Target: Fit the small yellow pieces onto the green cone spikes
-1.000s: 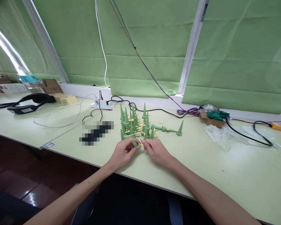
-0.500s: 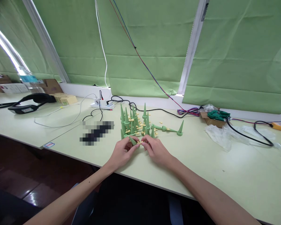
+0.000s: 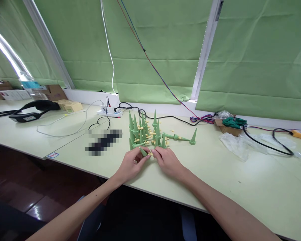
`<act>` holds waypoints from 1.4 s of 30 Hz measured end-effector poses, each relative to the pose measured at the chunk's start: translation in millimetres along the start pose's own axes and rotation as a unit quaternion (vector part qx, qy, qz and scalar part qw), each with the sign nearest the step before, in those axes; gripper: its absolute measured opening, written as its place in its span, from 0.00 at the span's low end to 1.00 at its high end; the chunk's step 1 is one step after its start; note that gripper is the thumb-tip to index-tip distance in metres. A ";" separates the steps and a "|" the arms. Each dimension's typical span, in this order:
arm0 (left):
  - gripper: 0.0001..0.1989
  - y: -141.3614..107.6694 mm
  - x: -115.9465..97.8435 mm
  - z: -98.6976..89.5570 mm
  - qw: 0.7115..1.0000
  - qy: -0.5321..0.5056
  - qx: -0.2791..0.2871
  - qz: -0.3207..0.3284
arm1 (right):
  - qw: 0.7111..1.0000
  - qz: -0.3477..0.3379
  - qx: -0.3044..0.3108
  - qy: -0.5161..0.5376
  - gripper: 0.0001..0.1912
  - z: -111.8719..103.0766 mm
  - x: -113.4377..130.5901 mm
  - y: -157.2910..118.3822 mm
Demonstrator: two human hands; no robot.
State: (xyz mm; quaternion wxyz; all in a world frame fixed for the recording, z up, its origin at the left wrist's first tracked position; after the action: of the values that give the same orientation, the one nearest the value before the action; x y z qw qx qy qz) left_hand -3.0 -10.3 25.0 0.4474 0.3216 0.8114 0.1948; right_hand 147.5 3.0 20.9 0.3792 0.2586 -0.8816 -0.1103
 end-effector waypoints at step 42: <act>0.08 -3.5 -11.3 5.4 0.993 0.064 0.051 0.084 | 0.996 0.034 0.057 0.067 0.22 3.8 -0.2 -0.2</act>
State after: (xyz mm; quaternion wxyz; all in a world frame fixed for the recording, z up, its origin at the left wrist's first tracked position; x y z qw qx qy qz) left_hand 4.8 -20.6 26.9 0.3597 0.3973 0.8176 0.2105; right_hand 145.0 3.0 18.1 0.4256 0.2560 -0.8675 -0.0296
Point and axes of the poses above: each hand's wrist, its own y-axis towards the middle knuckle, its own z-axis out of the palm, x = y × z, the point moved 5 cm from there along y, towards the middle knuckle, and after that the axes turned 4 degrees about z, right-handed, at the moved point
